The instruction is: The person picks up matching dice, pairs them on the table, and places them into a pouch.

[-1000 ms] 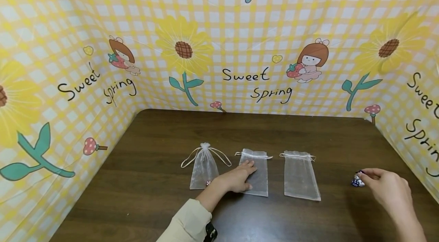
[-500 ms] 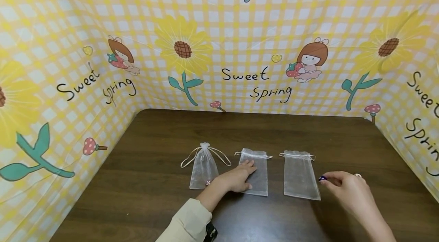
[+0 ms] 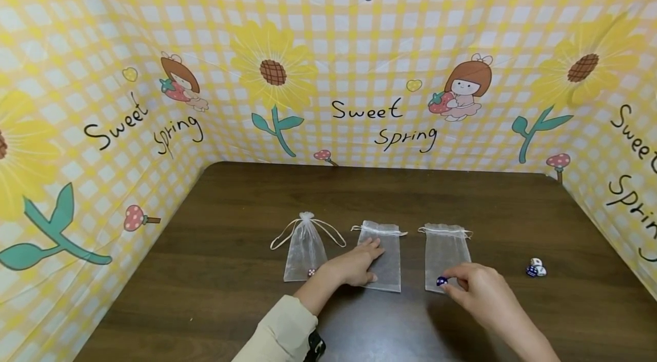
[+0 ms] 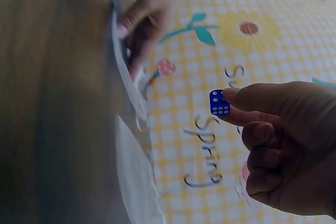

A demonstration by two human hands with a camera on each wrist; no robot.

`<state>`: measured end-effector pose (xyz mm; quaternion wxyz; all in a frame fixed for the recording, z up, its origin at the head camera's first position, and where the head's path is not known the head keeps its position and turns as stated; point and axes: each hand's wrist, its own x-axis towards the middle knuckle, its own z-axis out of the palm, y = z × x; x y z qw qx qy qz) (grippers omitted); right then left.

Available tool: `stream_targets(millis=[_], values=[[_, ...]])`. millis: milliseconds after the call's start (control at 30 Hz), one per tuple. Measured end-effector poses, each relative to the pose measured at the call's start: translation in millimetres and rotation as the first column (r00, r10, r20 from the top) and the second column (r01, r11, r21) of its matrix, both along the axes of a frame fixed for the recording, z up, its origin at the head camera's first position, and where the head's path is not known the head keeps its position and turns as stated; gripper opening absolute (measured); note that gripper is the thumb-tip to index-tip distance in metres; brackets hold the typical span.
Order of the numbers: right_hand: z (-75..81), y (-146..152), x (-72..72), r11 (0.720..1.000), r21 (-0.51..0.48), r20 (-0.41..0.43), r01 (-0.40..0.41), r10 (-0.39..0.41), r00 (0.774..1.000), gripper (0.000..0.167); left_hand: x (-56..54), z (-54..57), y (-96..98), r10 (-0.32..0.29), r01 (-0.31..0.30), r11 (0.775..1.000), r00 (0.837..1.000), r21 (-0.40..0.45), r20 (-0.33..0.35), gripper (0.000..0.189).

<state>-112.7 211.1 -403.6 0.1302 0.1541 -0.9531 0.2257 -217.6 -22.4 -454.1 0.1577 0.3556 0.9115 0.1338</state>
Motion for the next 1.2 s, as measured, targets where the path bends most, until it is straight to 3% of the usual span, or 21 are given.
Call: stream_targets(millis=[200, 367, 500, 633, 967, 1200], values=[[-12.4, -17.9, -0.9, 0.988, 0.067, -0.010, -0.141, 0.141, 0.990, 0.012, 0.3, 0.4, -0.3, 0.002, -0.002, 1.000, 1.000, 0.000, 0.001, 0.059], [-21.0, -29.9, 0.8, 0.975, 0.104, 0.064, -0.198, 0.193, 0.979, 0.012, -0.3, 0.7, -0.8, 0.002, -0.002, 1.000, 1.000, 0.003, -0.004, 0.059], [-24.1, -35.1, 1.9, 0.962, 0.114, 0.151, -0.248, 0.230, 0.961, 0.010, -0.5, 0.5, -0.9, 0.002, -0.002, 1.000, 1.000, 0.000, -0.007, 0.059], [-29.6, -36.8, 1.8, 0.945, 0.128, 0.187, -0.302, 0.277, 0.943, 0.009, -0.2, 0.1, -0.6, 0.000, 0.000, 1.000, 1.000, 0.002, -0.013, 0.058], [-41.6, -39.4, -0.9, 0.946, 0.127, 0.238, -0.298, 0.262, 0.935, 0.008, 0.2, -0.2, -0.3, 0.002, -0.002, 1.000, 1.000, 0.013, -0.009, 0.058], [-39.9, -35.3, -2.0, 0.949, 0.108, 0.250, -0.298, 0.264, 0.932, 0.007, -0.9, -1.4, -0.1, 0.006, -0.006, 1.000, 1.000, 0.007, -0.003, 0.059]])
